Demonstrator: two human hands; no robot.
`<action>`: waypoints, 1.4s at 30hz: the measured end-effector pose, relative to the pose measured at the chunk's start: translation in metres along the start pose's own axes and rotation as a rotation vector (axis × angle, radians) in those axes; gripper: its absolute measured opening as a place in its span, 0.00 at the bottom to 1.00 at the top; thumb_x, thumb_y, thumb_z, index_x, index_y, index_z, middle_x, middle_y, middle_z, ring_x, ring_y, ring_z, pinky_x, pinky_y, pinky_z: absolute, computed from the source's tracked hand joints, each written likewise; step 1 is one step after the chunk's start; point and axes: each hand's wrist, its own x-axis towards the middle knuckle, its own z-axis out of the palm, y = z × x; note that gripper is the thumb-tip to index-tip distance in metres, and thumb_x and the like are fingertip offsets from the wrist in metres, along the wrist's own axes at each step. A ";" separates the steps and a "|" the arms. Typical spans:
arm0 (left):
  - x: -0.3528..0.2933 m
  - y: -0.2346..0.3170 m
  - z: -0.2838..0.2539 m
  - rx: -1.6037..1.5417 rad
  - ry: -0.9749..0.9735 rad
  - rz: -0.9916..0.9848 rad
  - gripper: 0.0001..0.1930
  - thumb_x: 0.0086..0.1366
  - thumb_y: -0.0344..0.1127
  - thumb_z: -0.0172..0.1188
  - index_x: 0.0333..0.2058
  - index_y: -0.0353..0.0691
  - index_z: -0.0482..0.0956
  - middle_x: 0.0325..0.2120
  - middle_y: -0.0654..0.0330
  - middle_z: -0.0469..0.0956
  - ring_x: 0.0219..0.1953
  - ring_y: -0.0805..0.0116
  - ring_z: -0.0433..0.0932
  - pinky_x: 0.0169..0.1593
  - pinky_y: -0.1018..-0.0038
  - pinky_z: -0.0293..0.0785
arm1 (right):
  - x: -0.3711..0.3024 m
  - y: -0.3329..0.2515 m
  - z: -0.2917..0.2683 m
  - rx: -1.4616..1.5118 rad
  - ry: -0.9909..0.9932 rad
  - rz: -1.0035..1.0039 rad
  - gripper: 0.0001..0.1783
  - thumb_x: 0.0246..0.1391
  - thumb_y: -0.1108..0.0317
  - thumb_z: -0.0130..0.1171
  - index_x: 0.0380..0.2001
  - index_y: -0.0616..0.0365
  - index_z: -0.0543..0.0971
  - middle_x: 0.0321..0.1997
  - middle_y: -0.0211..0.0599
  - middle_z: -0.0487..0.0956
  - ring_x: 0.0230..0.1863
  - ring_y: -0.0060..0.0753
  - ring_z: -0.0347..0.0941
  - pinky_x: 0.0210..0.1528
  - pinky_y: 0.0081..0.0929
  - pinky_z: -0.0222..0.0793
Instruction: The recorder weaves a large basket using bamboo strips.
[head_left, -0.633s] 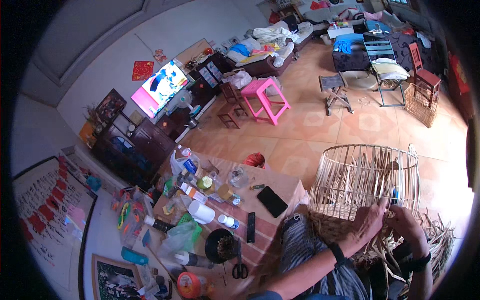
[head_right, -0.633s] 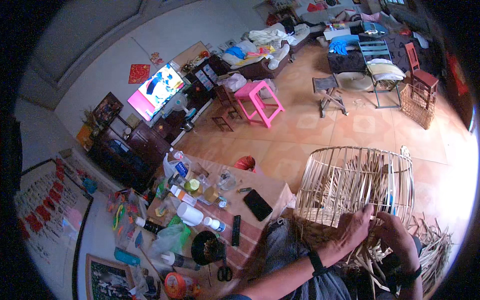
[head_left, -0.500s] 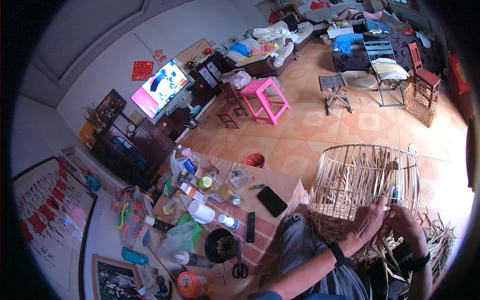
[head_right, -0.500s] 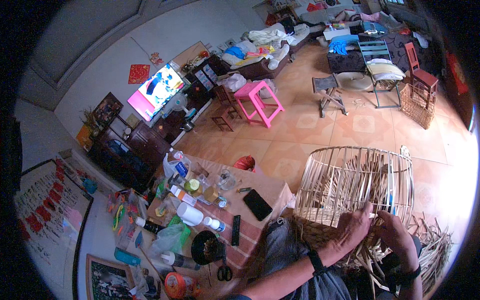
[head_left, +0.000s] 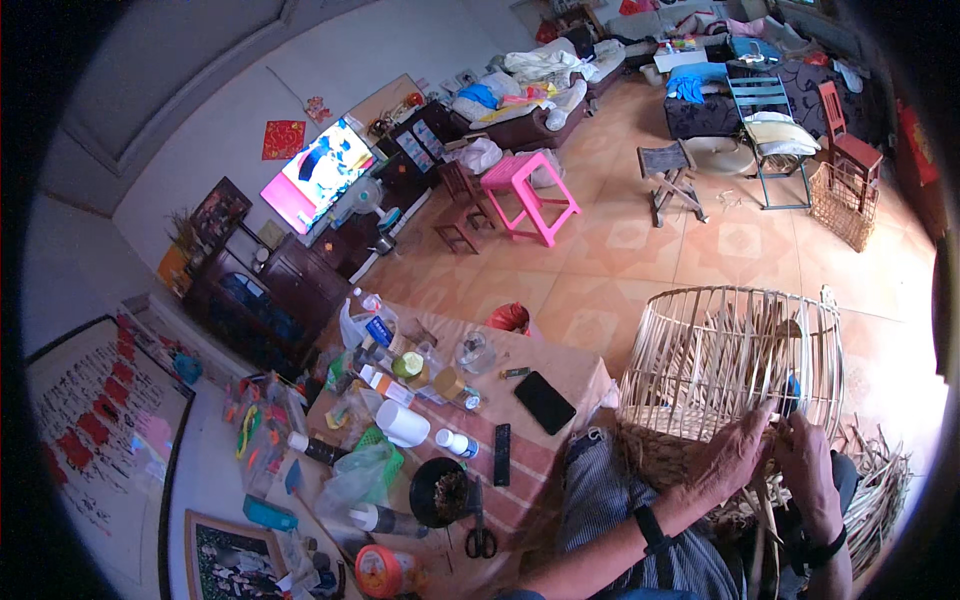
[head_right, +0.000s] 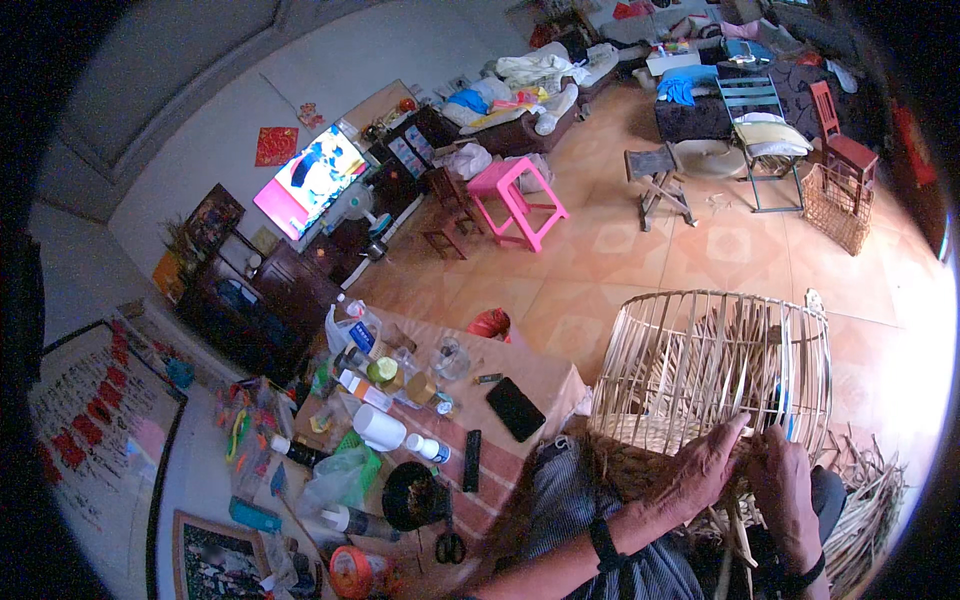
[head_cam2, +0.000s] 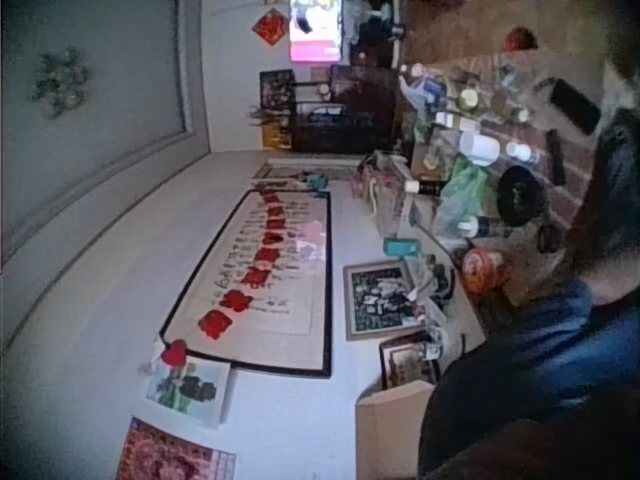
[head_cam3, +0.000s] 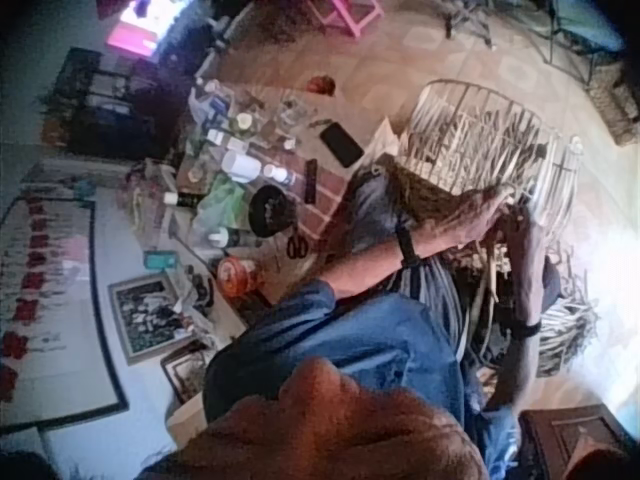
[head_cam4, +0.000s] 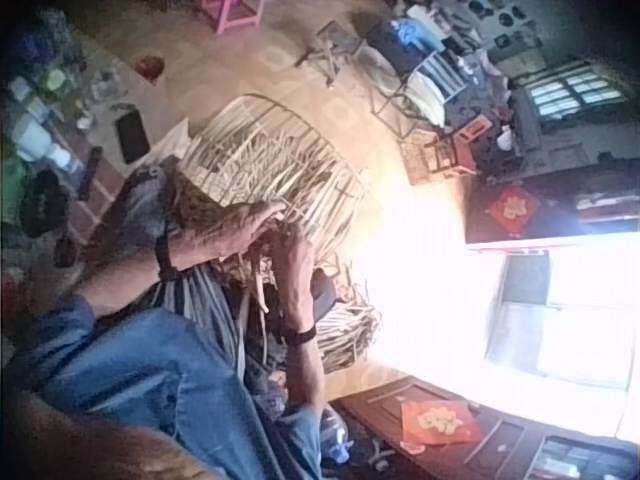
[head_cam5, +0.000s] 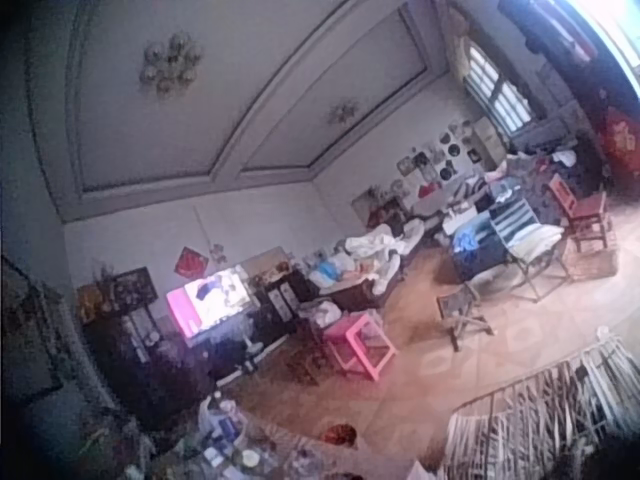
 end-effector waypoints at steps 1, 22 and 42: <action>-0.002 -0.002 0.002 0.001 -0.021 -0.033 0.33 0.64 0.20 0.56 0.68 0.37 0.58 0.57 0.37 0.73 0.57 0.37 0.76 0.57 0.54 0.77 | 0.000 0.003 0.001 -0.222 0.044 -0.005 0.07 0.55 0.77 0.59 0.36 0.65 0.73 0.20 0.58 0.76 0.20 0.56 0.76 0.23 0.47 0.68; 0.001 0.001 -0.003 -0.080 -0.025 -0.071 0.17 0.73 0.30 0.51 0.58 0.39 0.69 0.42 0.41 0.82 0.43 0.38 0.82 0.42 0.50 0.78 | -0.008 0.007 0.000 0.795 -0.060 0.093 0.23 0.54 0.86 0.60 0.53 0.60 0.74 0.42 0.33 0.81 0.43 0.25 0.78 0.43 0.23 0.77; -0.002 0.005 -0.004 -0.032 0.008 -0.049 0.15 0.73 0.29 0.52 0.57 0.38 0.69 0.36 0.40 0.81 0.37 0.38 0.82 0.37 0.51 0.77 | 0.021 0.038 -0.020 1.022 0.238 0.349 0.15 0.73 0.56 0.49 0.46 0.55 0.78 0.35 0.27 0.79 0.28 0.16 0.70 0.29 0.20 0.67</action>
